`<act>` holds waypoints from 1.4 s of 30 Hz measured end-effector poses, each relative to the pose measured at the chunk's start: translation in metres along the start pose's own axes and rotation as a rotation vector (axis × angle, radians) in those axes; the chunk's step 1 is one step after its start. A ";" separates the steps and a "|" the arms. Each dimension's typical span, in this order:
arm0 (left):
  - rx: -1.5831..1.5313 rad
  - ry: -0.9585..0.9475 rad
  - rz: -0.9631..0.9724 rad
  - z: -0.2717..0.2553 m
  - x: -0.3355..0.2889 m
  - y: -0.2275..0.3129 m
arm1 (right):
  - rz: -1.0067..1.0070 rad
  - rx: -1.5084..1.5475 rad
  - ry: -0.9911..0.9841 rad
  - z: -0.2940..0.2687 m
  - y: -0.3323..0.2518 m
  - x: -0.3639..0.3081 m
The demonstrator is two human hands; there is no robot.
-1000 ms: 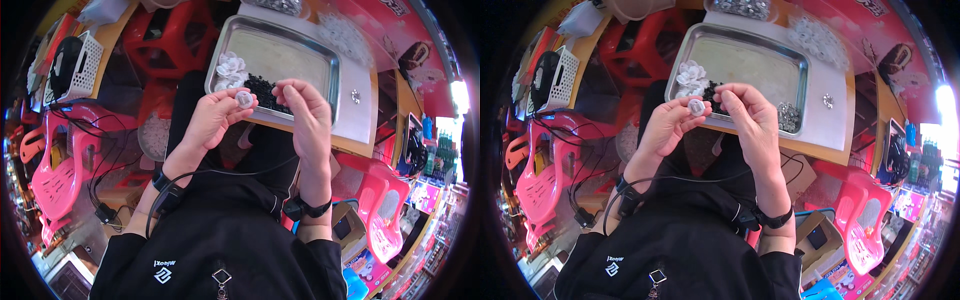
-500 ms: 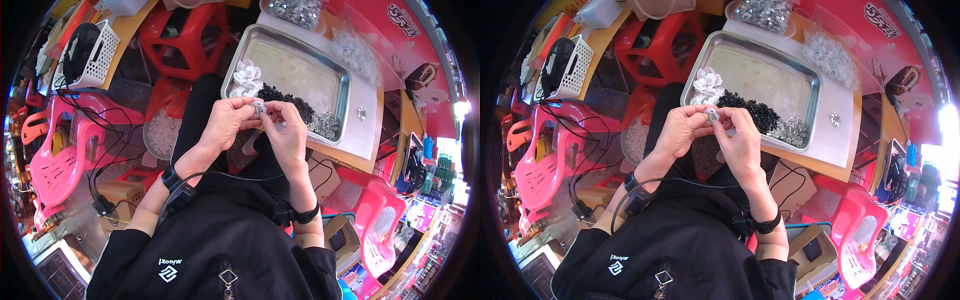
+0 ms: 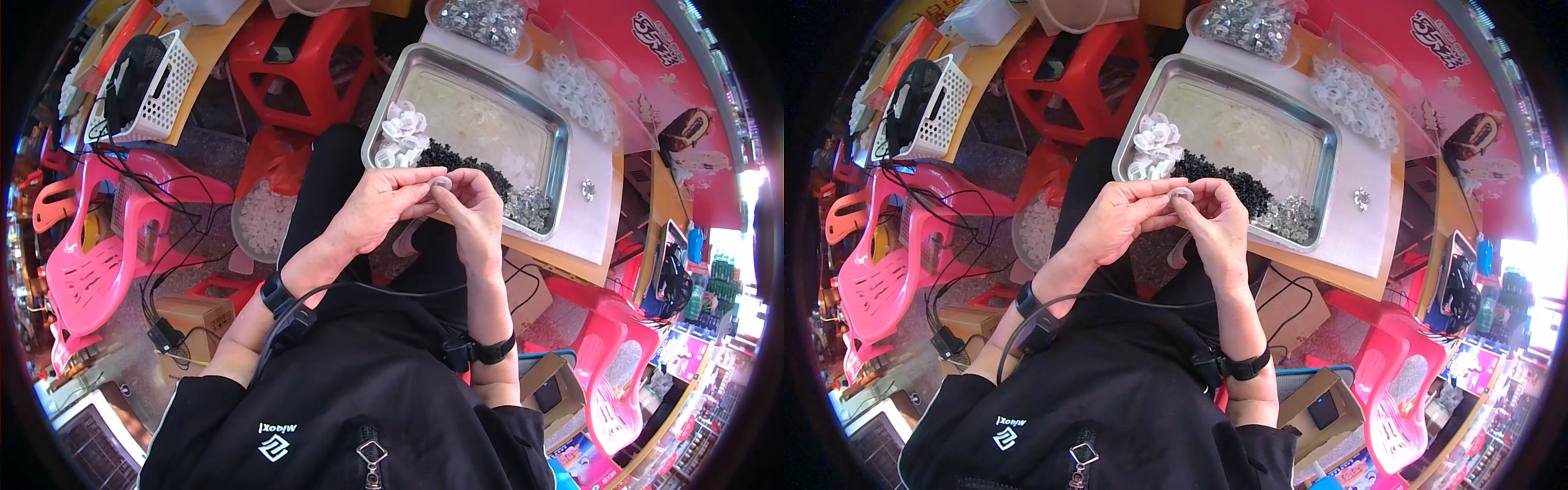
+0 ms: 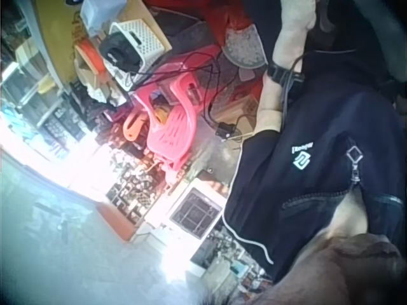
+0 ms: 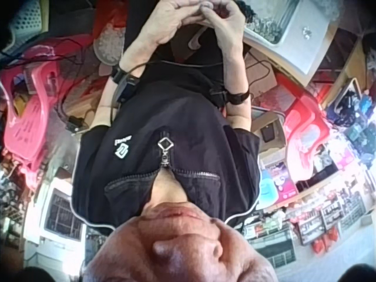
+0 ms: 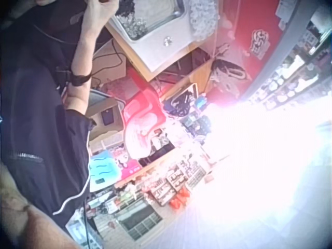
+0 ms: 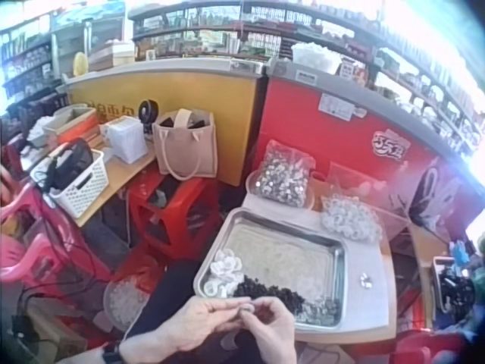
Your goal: Assembling small black components into white circular plastic pieces.
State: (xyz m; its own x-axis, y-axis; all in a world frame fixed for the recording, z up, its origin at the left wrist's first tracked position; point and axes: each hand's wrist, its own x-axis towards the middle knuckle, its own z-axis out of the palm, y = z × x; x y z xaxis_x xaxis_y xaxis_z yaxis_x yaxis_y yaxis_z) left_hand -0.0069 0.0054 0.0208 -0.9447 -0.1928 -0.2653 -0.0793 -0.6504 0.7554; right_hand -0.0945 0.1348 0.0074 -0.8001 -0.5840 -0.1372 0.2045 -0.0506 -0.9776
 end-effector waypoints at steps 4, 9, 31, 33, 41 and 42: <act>-0.014 -0.029 -0.051 -0.004 0.000 0.004 | 0.015 0.065 -0.011 -0.002 -0.002 -0.002; -0.072 -0.031 -0.116 -0.013 0.003 0.002 | 0.036 0.079 -0.035 -0.003 -0.002 -0.004; -0.369 0.042 -0.109 -0.028 -0.002 0.008 | -0.272 -1.172 -0.054 -0.076 -0.007 0.076; -0.379 0.038 -0.116 -0.030 -0.002 0.007 | -0.225 -1.101 -0.058 -0.074 -0.011 0.073; -0.413 0.007 -0.147 -0.028 -0.001 0.008 | 0.145 -0.291 -0.006 -0.086 -0.022 0.052; -0.424 -0.005 -0.157 -0.026 0.000 0.008 | 0.162 0.110 -0.041 -0.085 -0.020 0.048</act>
State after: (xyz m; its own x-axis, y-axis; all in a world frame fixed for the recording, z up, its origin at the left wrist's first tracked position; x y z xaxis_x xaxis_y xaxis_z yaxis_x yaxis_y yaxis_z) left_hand 0.0010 -0.0193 0.0116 -0.9331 -0.0650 -0.3537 -0.0855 -0.9152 0.3938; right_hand -0.1849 0.1766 0.0071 -0.7283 -0.6243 -0.2825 0.3910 -0.0401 -0.9195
